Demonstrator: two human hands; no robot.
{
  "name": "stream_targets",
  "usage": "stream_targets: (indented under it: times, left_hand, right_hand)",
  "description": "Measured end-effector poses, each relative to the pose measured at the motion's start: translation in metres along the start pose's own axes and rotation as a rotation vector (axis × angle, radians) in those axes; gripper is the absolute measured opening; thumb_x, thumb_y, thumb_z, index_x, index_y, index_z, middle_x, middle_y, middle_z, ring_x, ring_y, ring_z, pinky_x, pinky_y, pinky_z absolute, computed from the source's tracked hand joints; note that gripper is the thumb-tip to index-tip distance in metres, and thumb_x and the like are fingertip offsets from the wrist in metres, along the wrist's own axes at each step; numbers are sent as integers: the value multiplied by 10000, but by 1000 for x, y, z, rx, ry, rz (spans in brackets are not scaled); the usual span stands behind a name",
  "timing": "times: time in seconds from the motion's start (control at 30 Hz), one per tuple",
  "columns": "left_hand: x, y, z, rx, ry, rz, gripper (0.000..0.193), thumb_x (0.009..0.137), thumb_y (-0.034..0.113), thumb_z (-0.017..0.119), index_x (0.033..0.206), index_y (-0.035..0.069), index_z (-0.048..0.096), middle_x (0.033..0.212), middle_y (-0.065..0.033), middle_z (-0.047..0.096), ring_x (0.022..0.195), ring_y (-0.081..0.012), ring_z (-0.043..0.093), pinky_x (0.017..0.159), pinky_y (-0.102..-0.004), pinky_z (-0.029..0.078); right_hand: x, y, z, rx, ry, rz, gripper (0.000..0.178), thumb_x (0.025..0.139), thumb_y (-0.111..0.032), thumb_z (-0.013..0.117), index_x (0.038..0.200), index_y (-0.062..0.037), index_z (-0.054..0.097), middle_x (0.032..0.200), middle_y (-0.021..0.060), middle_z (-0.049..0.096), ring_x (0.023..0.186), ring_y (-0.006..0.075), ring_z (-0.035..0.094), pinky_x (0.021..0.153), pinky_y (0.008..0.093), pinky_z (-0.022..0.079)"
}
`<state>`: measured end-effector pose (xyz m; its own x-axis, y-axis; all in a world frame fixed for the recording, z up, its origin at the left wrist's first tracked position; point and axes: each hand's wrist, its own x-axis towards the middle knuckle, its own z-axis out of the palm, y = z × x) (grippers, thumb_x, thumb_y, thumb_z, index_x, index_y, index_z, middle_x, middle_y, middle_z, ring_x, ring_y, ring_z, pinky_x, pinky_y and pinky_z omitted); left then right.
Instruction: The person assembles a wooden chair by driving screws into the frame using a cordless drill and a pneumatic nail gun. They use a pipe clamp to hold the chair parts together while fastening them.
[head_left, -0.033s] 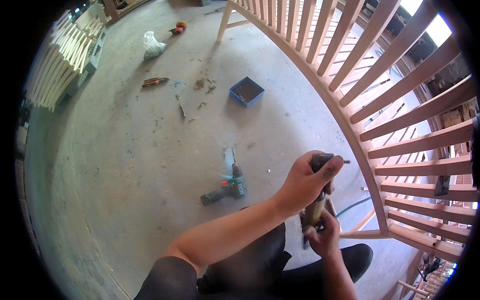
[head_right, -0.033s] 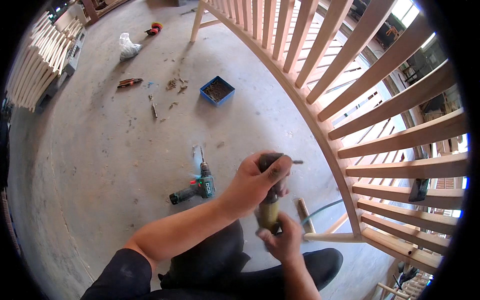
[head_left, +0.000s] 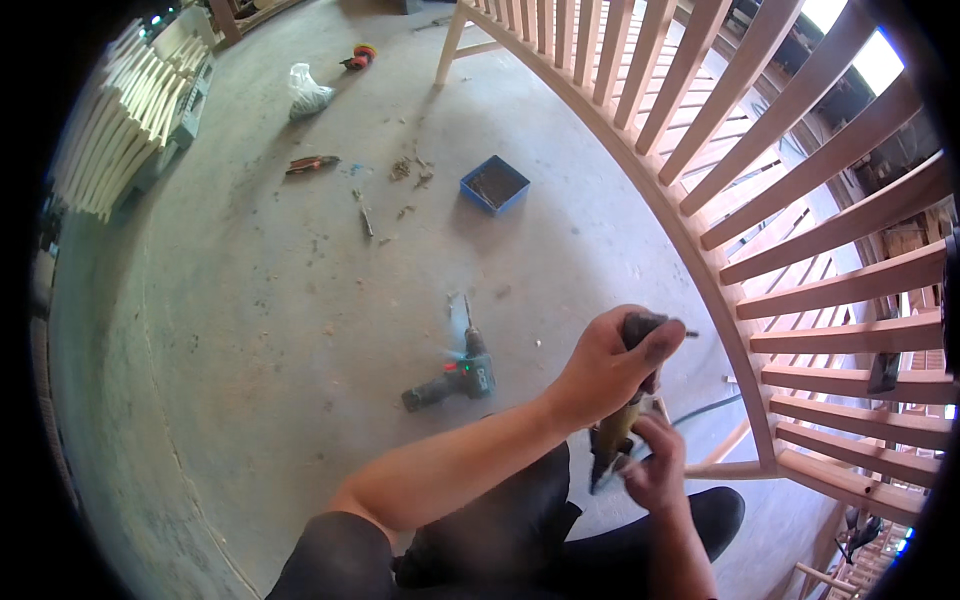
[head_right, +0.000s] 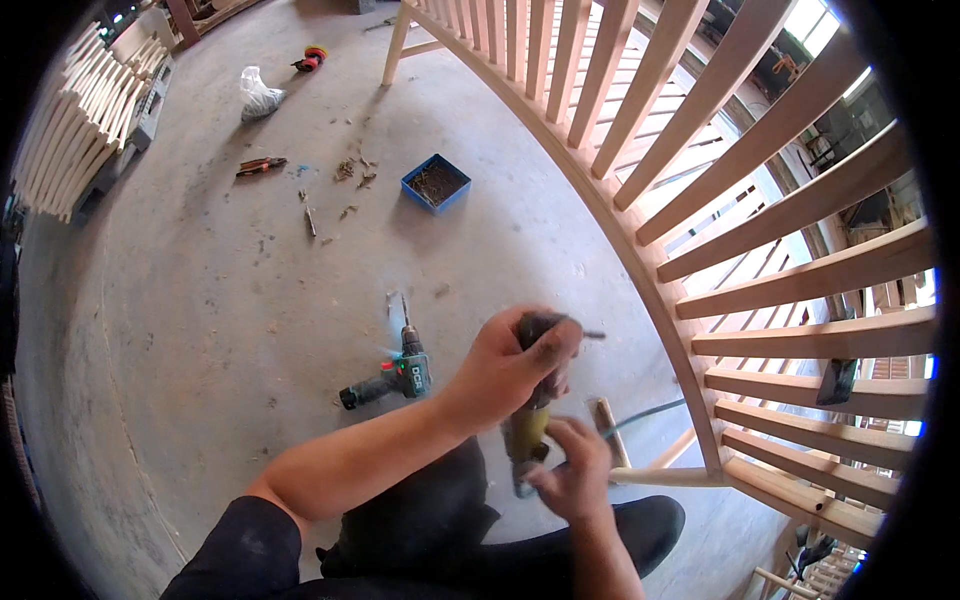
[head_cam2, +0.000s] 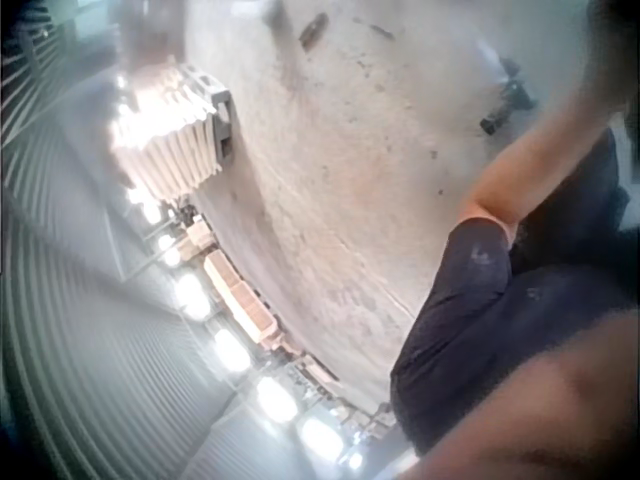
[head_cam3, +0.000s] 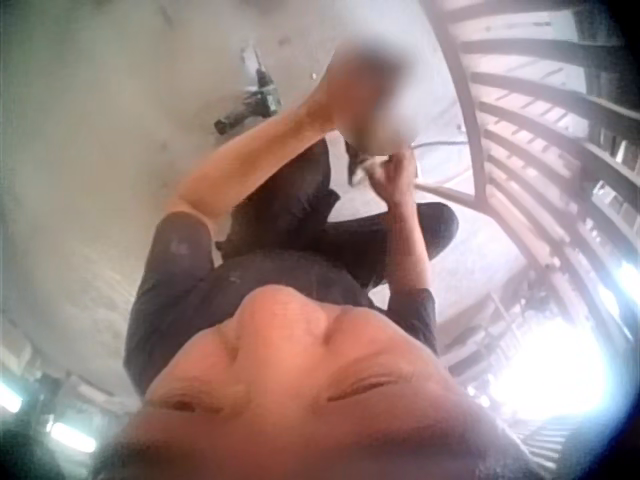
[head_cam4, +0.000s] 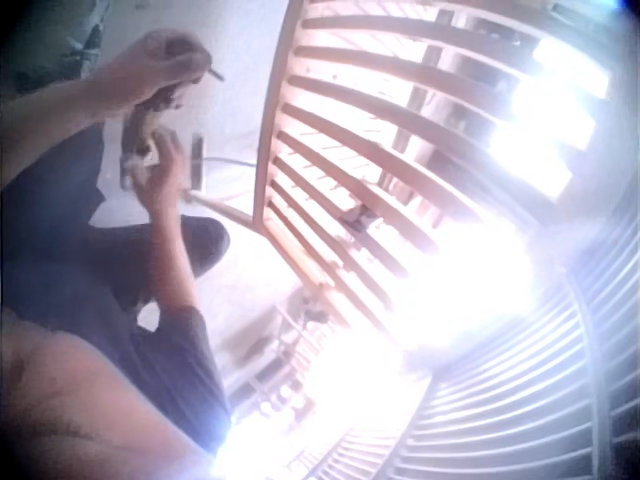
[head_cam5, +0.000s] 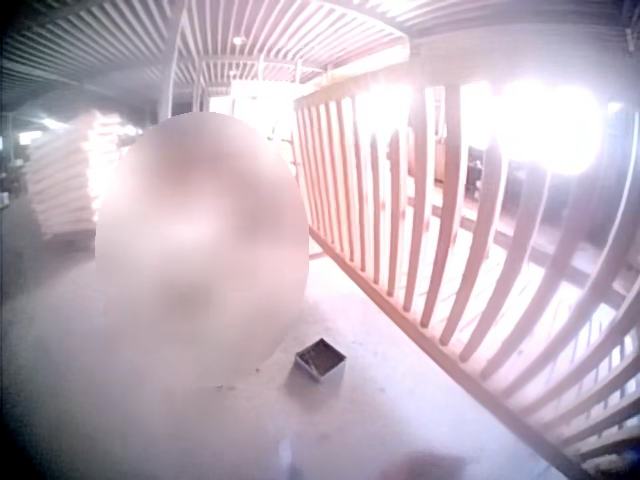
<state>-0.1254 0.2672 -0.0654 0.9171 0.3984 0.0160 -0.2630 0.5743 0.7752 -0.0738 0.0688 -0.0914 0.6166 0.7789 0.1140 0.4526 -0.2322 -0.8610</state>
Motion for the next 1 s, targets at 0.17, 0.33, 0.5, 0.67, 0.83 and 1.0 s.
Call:
stream_targets:
  times: [0.17,0.33,0.5,0.67,0.83,1.0]
  left_hand:
    - [-8,6,-2,430,-49,21,286,977,325,694,907,61,610,674,-3,575,616,-79,573,542,-220,462]
    - [-11,4,-6,454,5,76,294,958,351,706,947,68,630,704,-16,588,619,-83,578,547,-205,467]
    - [-16,9,-9,503,39,71,315,955,365,702,961,56,639,698,-13,580,615,-79,574,551,-202,468]
    - [-16,6,-4,503,133,42,315,927,332,733,985,33,650,696,-8,577,605,-73,561,548,-228,478]
    - [-14,7,-52,168,387,71,381,902,383,775,1010,37,660,789,-3,608,629,-64,573,540,-249,493]
    - [-15,14,-32,-4,106,24,248,934,223,746,1079,30,688,804,10,643,663,-29,560,568,-192,462]
  right_hand:
    - [56,-33,-4,404,123,47,575,1065,-548,408,842,-45,573,681,-2,537,571,67,471,505,233,333]
    - [71,-43,21,457,260,114,432,1093,-357,456,805,-54,564,624,-42,465,545,33,385,489,219,296]
    - [73,-48,24,639,236,203,366,1083,-248,485,787,-51,573,631,-44,478,555,35,418,485,221,299]
    - [67,-47,15,285,323,84,353,1074,-233,492,770,-64,549,617,-45,428,546,53,395,477,241,297]
    - [64,-18,-50,311,481,79,421,1084,-264,474,695,-107,434,593,-21,367,540,66,336,505,263,277]
    - [114,77,19,-269,-76,150,319,982,-259,615,844,28,638,713,139,646,670,218,619,643,369,477]
